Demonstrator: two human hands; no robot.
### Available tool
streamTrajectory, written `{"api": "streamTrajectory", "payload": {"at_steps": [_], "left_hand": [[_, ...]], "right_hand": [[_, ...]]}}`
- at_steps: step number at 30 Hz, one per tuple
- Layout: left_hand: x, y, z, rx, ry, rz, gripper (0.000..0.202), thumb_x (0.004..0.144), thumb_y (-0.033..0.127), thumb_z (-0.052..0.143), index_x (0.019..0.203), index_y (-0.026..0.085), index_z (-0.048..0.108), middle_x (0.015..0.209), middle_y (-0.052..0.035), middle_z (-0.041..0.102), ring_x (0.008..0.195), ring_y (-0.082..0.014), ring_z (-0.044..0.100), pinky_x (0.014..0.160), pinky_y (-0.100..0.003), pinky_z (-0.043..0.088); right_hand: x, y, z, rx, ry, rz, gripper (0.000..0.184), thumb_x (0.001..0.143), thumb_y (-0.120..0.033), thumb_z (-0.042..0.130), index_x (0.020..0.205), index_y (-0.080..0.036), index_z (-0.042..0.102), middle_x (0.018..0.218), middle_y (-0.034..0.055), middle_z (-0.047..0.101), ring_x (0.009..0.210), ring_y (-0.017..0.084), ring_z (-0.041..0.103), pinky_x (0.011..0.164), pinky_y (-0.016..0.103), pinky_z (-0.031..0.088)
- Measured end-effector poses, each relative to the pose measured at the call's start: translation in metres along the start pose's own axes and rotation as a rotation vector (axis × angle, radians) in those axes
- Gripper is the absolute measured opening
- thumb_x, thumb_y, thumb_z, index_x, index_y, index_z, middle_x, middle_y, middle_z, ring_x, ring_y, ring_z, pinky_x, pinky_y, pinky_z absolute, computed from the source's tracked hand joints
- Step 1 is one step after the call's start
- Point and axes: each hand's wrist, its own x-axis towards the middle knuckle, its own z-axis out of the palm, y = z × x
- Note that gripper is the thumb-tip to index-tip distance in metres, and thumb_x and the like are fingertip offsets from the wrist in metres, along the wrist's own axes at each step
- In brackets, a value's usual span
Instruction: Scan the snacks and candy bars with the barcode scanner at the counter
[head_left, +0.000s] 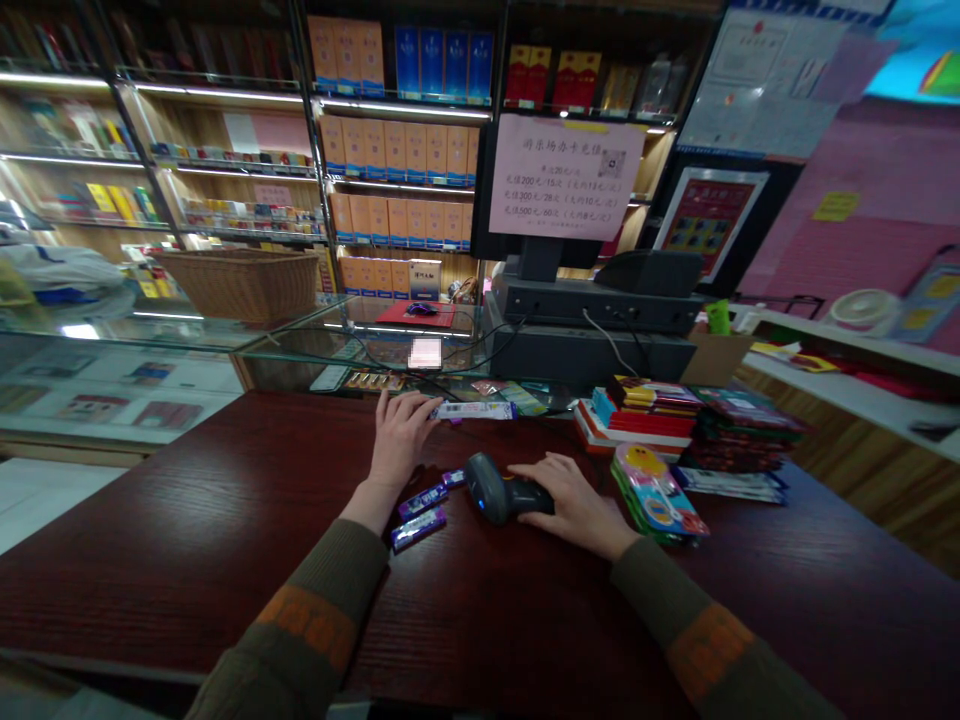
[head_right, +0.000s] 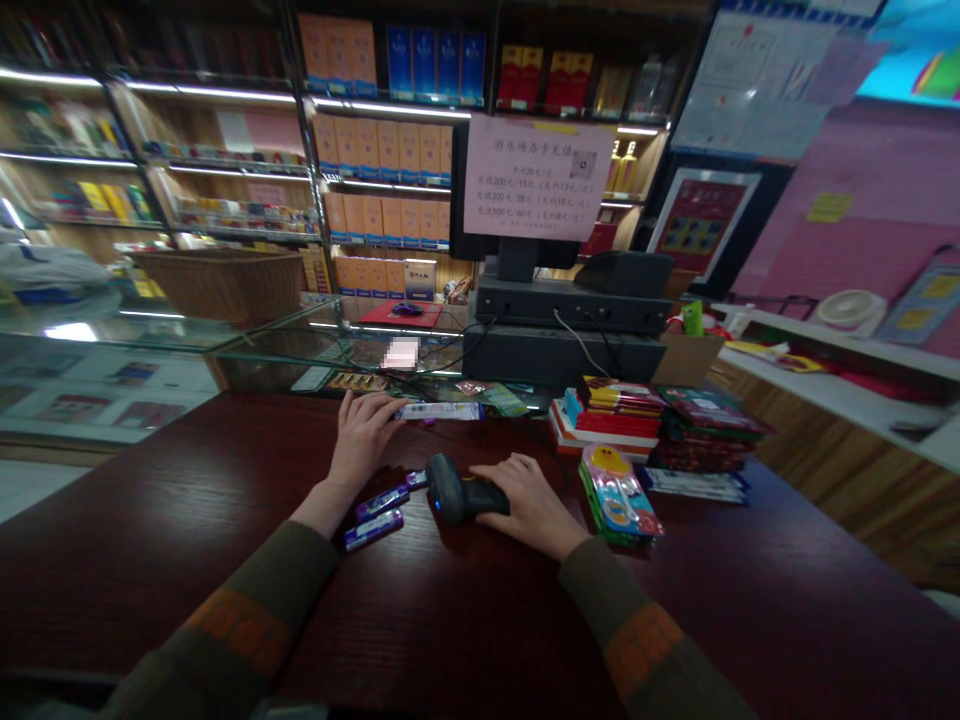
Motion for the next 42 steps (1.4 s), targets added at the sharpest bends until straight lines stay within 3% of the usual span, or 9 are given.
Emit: {"api": "streamTrajectory", "payload": {"at_steps": [11, 16, 22, 29, 36, 39, 42], "left_hand": [[0.001, 0.002, -0.003, -0.008, 0.01, 0.003, 0.032, 0.093, 0.03, 0.064, 0.125, 0.029, 0.066, 0.112, -0.0058, 0.071, 0.118, -0.0249, 0.06, 0.122, -0.055, 0.023], [0.001, 0.003, -0.003, -0.023, 0.004, 0.014, 0.033, 0.093, 0.029, 0.063, 0.126, 0.029, 0.065, 0.113, -0.0057, 0.071, 0.118, -0.0247, 0.06, 0.123, -0.055, 0.023], [0.002, 0.006, -0.005, -0.017, 0.017, 0.043, 0.03, 0.094, 0.03, 0.062, 0.124, 0.028, 0.066, 0.113, -0.0057, 0.07, 0.114, -0.0236, 0.061, 0.122, -0.054, 0.022], [0.002, 0.012, -0.006, -0.053, 0.008, 0.066, 0.031, 0.096, 0.031, 0.06, 0.127, 0.029, 0.065, 0.112, -0.0051, 0.071, 0.109, -0.0214, 0.064, 0.124, -0.055, 0.02], [0.003, 0.018, -0.006, -0.057, 0.021, 0.049, 0.032, 0.095, 0.03, 0.061, 0.126, 0.029, 0.066, 0.126, -0.0096, 0.062, 0.121, -0.0236, 0.059, 0.123, -0.057, 0.022], [0.002, 0.019, -0.004, -0.108, -0.009, 0.036, 0.032, 0.093, 0.03, 0.064, 0.125, 0.03, 0.067, 0.122, -0.0091, 0.062, 0.116, -0.0236, 0.06, 0.118, -0.054, 0.034], [0.002, 0.022, 0.0, -0.277, -0.026, -0.017, 0.034, 0.093, 0.027, 0.063, 0.127, 0.027, 0.065, 0.113, -0.0075, 0.061, 0.108, -0.0201, 0.062, 0.104, -0.04, 0.05]], "right_hand": [[0.0, 0.001, 0.0, 0.02, -0.008, 0.025, 0.055, 0.087, -0.045, 0.072, 0.136, -0.026, 0.055, 0.121, 0.0082, 0.069, 0.116, 0.027, 0.062, 0.114, 0.055, 0.032], [0.01, 0.01, -0.001, 0.193, 0.207, 0.188, 0.038, 0.099, -0.041, 0.05, 0.133, -0.025, 0.057, 0.108, 0.0061, 0.072, 0.106, 0.023, 0.065, 0.101, 0.045, 0.046], [0.034, 0.037, 0.006, 0.498, 0.493, 0.422, 0.041, 0.089, -0.045, 0.06, 0.12, -0.019, 0.063, 0.103, 0.0085, 0.075, 0.097, 0.023, 0.071, 0.09, 0.041, 0.053], [0.06, 0.038, 0.007, 0.817, 0.529, 0.535, 0.051, 0.074, -0.051, 0.075, 0.112, -0.017, 0.067, 0.084, 0.0062, 0.077, 0.081, 0.023, 0.072, 0.081, 0.041, 0.056], [0.071, 0.031, 0.004, 1.002, 0.635, 0.563, 0.043, 0.055, -0.048, 0.087, 0.079, -0.018, 0.067, 0.07, 0.0043, 0.074, 0.066, 0.019, 0.068, 0.07, 0.035, 0.055], [0.069, 0.029, 0.0, 0.977, 0.689, 0.562, 0.04, 0.055, -0.046, 0.086, 0.076, -0.019, 0.066, 0.067, 0.0022, 0.072, 0.063, 0.018, 0.066, 0.068, 0.033, 0.054], [0.066, 0.025, -0.006, 0.957, 0.722, 0.555, 0.036, 0.057, -0.044, 0.084, 0.075, -0.018, 0.067, 0.068, 0.0022, 0.072, 0.064, 0.017, 0.066, 0.067, 0.032, 0.053]]}}
